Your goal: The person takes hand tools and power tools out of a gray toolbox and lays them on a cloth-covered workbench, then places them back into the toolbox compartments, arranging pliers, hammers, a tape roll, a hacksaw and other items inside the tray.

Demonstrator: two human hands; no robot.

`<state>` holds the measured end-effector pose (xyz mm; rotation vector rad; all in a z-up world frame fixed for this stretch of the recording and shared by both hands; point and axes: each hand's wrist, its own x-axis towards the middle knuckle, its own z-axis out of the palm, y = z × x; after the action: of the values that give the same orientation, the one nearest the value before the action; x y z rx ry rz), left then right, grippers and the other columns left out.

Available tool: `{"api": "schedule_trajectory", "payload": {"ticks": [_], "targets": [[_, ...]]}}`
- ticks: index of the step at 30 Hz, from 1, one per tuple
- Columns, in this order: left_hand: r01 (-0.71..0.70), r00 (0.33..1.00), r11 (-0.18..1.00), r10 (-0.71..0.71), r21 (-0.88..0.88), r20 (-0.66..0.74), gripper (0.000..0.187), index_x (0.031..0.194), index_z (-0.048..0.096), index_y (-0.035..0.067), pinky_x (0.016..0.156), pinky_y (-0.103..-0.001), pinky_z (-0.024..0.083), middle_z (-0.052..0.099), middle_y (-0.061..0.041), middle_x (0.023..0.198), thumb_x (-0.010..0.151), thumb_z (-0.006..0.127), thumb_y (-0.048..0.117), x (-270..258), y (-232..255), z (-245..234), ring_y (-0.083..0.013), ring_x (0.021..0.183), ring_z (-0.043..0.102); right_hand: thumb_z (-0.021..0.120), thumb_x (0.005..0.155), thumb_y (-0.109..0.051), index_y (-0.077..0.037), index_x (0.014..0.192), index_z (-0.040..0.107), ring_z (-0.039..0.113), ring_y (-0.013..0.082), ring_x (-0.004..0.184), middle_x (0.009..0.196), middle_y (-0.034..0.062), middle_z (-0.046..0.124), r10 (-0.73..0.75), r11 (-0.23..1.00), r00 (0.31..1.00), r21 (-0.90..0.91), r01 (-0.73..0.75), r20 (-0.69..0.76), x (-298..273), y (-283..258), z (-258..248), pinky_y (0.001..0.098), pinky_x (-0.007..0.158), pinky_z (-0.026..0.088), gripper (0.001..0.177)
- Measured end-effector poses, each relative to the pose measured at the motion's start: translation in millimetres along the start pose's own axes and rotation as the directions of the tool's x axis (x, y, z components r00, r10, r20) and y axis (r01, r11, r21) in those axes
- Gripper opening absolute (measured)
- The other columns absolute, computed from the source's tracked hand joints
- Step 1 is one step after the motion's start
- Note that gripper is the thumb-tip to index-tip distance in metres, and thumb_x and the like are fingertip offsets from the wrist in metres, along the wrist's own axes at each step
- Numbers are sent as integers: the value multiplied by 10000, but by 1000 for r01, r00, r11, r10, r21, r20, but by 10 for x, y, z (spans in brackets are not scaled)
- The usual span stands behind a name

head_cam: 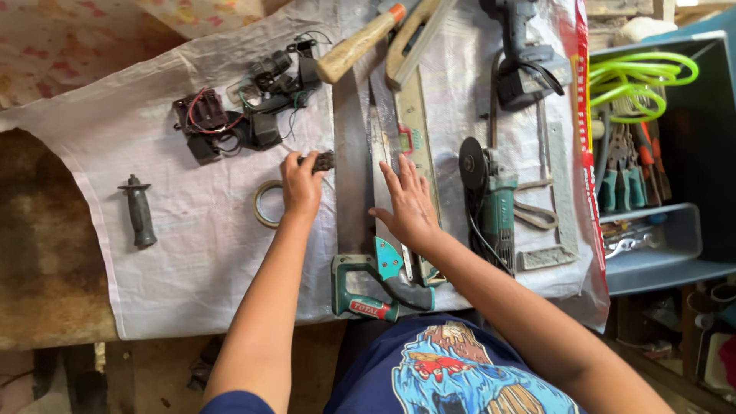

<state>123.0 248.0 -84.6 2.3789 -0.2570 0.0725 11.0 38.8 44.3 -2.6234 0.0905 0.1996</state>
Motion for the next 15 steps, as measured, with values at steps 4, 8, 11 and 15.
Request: {"api": "schedule_trajectory", "payload": {"ticks": [4,8,11,15], "targets": [[-236,967,970,241,-64,80,526,1243,716,77,1033,-455,467,569,-242,1304,732,821,2,-104,549,-183,-425,1192,548,882,712,-181,-108,1560,321,242,467,1499,1628,261,238,-103,994,994,35,103,-25,112,1,-57,549,1191,266,1019],[-299,938,950,310,-91,155,502,1214,711,50,991,-467,482,593,-226,1289,726,807,-21,-200,1108,-273,-424,1151,563,882,666,-157,-49,1485,385,334,445,1444,1543,237,379,-178,984,981,-13,178,-71,179,77,-27,541,1158,293,964],[-366,915,928,372,-64,159,484,1215,690,37,992,-458,492,605,-217,1292,749,774,-63,-216,1381,-286,-418,1153,573,828,786,-190,-5,1444,450,495,405,1311,1377,215,556,-192,981,967,-17,192,-168,190,221,60,495,1112,382,781],[-385,903,910,405,-152,140,630,1303,619,23,1002,-488,479,625,-201,1245,697,750,-94,-246,1665,-253,-435,1161,569,752,825,-169,78,1389,498,623,363,1085,1110,185,667,-192,980,956,-99,174,-222,138,465,157,453,963,475,666]]}}
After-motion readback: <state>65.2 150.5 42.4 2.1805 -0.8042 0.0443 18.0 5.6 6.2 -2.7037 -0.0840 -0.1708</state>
